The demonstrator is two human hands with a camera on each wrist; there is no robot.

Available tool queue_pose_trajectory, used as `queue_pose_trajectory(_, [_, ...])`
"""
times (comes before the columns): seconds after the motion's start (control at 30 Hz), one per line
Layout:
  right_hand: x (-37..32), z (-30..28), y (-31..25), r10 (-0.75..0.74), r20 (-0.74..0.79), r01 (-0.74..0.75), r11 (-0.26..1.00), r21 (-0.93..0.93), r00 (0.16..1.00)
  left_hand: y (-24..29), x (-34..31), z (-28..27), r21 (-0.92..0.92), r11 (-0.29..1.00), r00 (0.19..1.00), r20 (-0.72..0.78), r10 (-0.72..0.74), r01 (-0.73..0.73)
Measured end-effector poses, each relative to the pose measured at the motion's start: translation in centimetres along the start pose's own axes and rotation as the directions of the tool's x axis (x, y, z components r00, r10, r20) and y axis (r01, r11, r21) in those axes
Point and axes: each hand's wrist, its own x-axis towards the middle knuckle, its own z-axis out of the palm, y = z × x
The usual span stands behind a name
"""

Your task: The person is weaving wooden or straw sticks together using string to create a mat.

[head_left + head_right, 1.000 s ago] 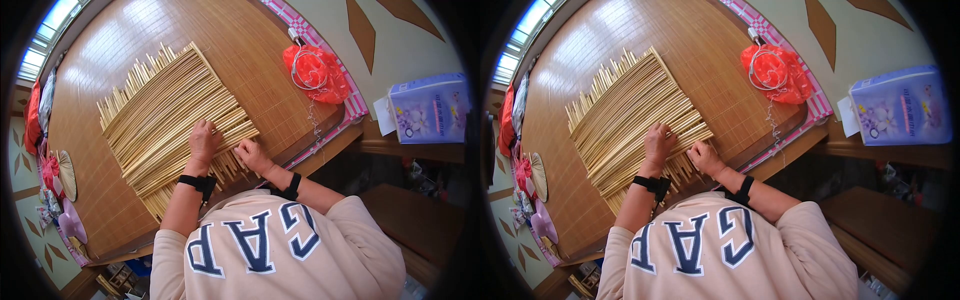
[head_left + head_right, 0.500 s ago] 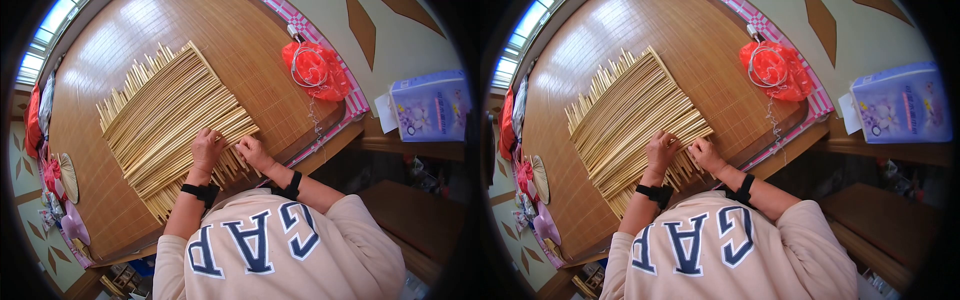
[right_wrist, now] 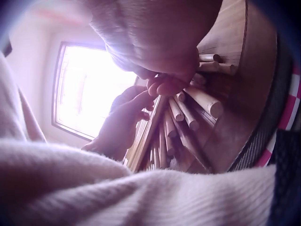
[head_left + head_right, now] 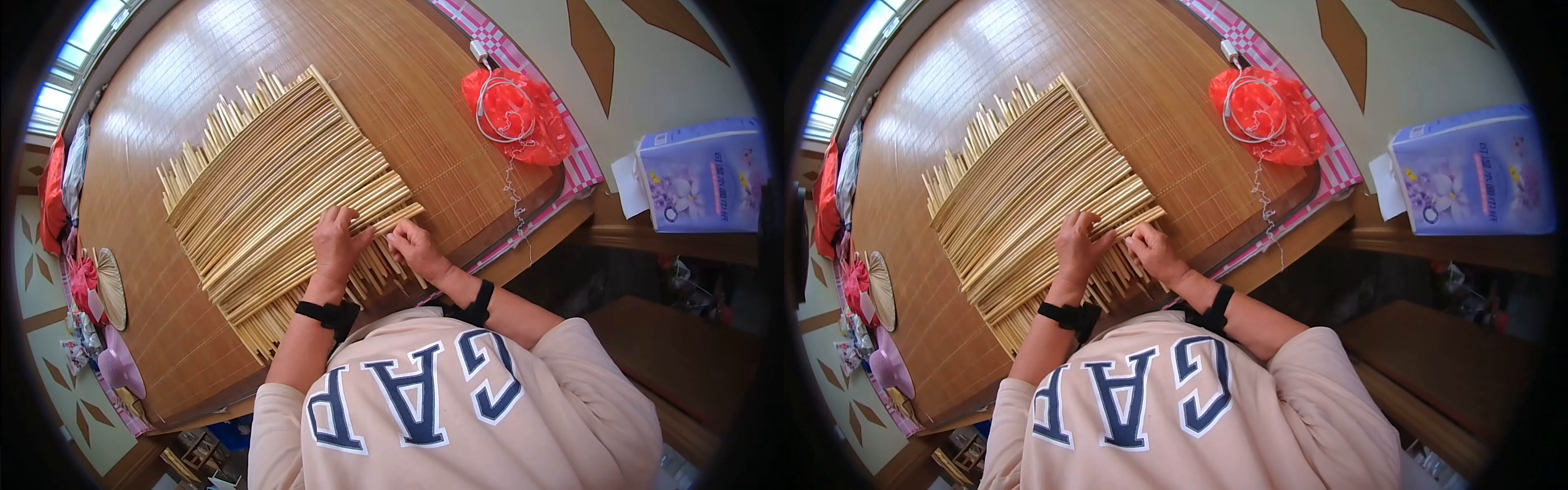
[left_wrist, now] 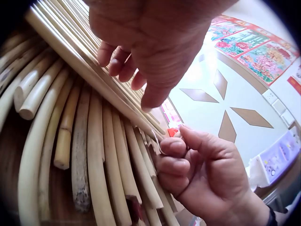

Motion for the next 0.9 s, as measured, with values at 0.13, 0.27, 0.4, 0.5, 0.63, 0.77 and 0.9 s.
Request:
queue_pose_trajectory(0.13, [0.1, 0.4, -0.2, 0.003, -0.003, -0.003, 0.987, 0.16, 1.0, 0.9, -0.8, 0.2, 0.027, 0.976, 0.975, 0.057, 0.214, -0.215])
queue_pose_trajectory(0.27, [-0.2, 0.5, -0.2, -0.016, 0.03, 0.015, 0.999, 0.037, 0.999, 0.2, -1.0, 1.6, -0.003, 0.994, 0.994, -0.002, 0.11, -0.11])
queue_pose_trajectory(0.4, [-0.2, 0.2, 0.1, -0.034, 0.015, 0.034, 0.999, -0.002, 0.999, 0.3, -1.0, 1.8, -0.039, 0.999, 1.0, -0.009, 0.005, -0.006])
queue_pose_trajectory(0.5, [-0.2, 0.1, 0.3, -0.011, 0.022, 0.011, 1.0, -0.021, 1.0, 0.7, -1.0, 1.3, -0.029, 0.999, 1.0, 0.003, 0.023, -0.023])
queue_pose_trajectory(0.63, [0.1, -0.1, 0.9, 0.023, 0.018, -0.023, 1.0, -0.01, 1.0, -0.8, -1.3, -1.3, 0.145, 0.984, 0.991, -0.062, 0.115, -0.105])
queue_pose_trajectory(0.77, [0.3, -0.3, 0.9, 0.044, 0.035, -0.045, 0.998, 0.032, 0.998, -6.2, -3.6, -1.5, 0.442, 0.888, 0.992, -0.072, -0.106, 0.127])
queue_pose_trajectory(0.9, [0.4, -0.4, 0.5, 0.063, 0.035, -0.065, 0.997, 0.033, 0.997, -7.7, -4.2, -2.2, 0.498, 0.814, 0.938, 0.005, -0.347, 0.298])
